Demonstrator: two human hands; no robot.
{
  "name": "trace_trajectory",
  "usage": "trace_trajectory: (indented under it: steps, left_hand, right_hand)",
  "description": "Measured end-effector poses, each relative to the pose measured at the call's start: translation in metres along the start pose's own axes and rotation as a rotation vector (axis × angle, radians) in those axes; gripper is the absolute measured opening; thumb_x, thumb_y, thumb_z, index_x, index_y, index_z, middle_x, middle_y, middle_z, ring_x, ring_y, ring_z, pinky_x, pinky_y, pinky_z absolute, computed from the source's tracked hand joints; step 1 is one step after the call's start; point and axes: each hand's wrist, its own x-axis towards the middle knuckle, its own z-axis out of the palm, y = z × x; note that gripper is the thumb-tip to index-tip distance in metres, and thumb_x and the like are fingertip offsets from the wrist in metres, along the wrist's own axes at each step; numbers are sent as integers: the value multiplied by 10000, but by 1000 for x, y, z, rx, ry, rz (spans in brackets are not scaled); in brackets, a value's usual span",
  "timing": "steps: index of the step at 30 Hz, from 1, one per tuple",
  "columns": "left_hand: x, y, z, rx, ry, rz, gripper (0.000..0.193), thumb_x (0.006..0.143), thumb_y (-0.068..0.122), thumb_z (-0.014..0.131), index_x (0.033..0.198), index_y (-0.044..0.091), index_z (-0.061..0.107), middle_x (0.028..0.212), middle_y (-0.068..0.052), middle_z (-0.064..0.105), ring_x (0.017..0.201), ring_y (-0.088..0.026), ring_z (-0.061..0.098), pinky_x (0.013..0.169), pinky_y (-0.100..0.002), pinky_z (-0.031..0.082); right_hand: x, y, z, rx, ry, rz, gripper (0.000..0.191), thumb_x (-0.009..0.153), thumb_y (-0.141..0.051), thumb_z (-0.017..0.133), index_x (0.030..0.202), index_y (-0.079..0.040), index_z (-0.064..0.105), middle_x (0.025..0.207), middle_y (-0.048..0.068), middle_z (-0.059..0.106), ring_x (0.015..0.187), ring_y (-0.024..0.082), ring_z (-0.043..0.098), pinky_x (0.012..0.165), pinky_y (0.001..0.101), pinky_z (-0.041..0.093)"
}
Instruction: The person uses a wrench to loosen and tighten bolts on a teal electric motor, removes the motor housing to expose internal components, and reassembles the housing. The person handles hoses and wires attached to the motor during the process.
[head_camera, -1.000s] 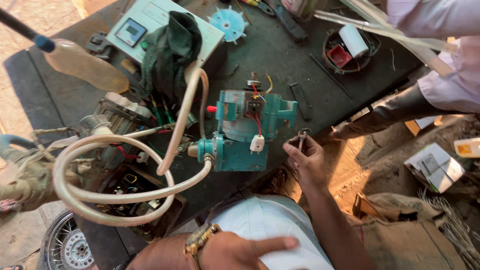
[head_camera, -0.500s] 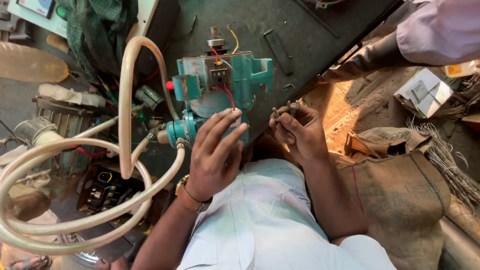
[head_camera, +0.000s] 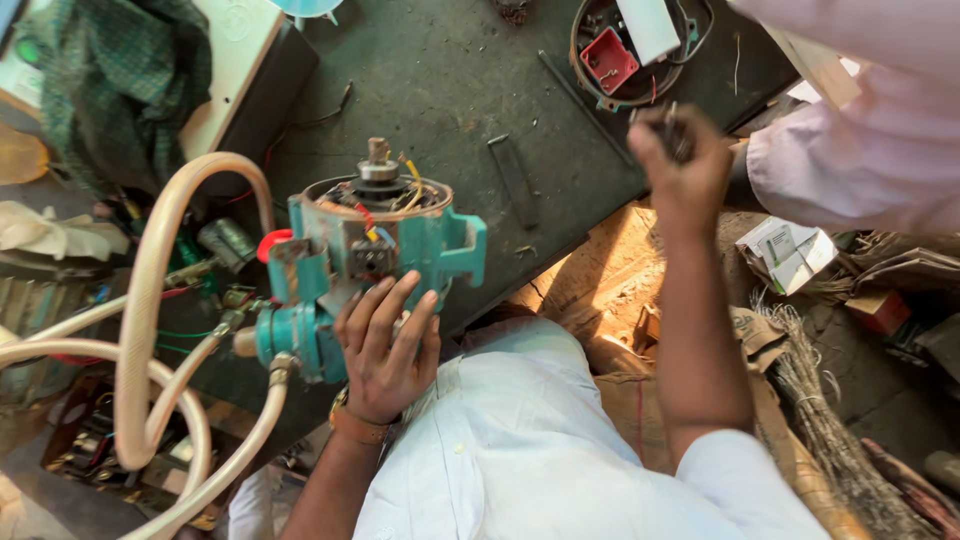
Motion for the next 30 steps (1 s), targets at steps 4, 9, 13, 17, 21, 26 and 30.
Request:
trace_trajectory:
  steps: [4, 9, 13, 17, 21, 26, 30]
  left_hand:
    - [-3, -2, 9, 65, -5, -19, 340, 951, 150, 758, 1285, 135, 695, 1389, -62, 636, 1290, -250, 546, 1117, -453, 385]
    - [-9, -4, 16, 150, -27, -40, 300, 956, 206, 740, 1250, 145, 728, 1349, -35, 668, 1247, -225, 538, 1095, -438, 372]
    - [-13, -5, 19, 172, -27, -50, 271, 971, 233, 738, 1226, 144, 747, 1326, -14, 686, 1221, -214, 540, 1094, -424, 374]
    - [-15, -4, 21, 177, -15, -61, 263, 971, 244, 728, 1213, 145, 756, 1319, -6, 691, 1215, -200, 543, 1095, -418, 367]
    - [-16, -5, 21, 182, -13, -61, 255, 980, 243, 721, 1212, 141, 757, 1324, 3, 692, 1220, -194, 543, 1104, -414, 364]
    - [-15, -7, 24, 192, 13, -41, 254, 988, 245, 713, 1216, 141, 755, 1331, 5, 691, 1228, -185, 543, 1114, -415, 359]
    - [-14, -5, 23, 187, 7, -50, 259, 991, 245, 702, 1222, 139, 752, 1339, 4, 688, 1235, -187, 543, 1122, -415, 355]
  right_hand:
    - [84, 24, -6, -337, -104, -308, 121, 984, -50, 806, 1083, -8, 752, 1001, 82, 746, 848, 166, 677, 747, 325, 522]
    - [159, 45, 14, -781, -253, -653, 154, 911, -98, 799, 1036, -17, 758, 958, 154, 730, 903, 341, 704, 771, 440, 529]
    - [185, 58, 34, -1070, -429, -661, 165, 942, -200, 793, 1021, -57, 770, 892, 164, 718, 753, 357, 681, 648, 461, 525]
    - [191, 63, 45, -1198, -485, -679, 168, 957, -203, 777, 1020, -50, 750, 851, 161, 705, 717, 349, 678, 653, 462, 530]
    - [193, 66, 45, -1215, -445, -781, 108, 947, -146, 758, 1030, -76, 749, 817, 130, 701, 752, 328, 683, 684, 442, 537]
    - [192, 67, 45, -1239, -428, -763, 121, 912, -136, 762, 1015, -77, 745, 851, 123, 692, 732, 319, 680, 661, 434, 536]
    - [191, 64, 48, -1286, -443, -727, 148, 897, -147, 770, 1025, -77, 746, 825, 132, 687, 696, 326, 667, 627, 440, 524]
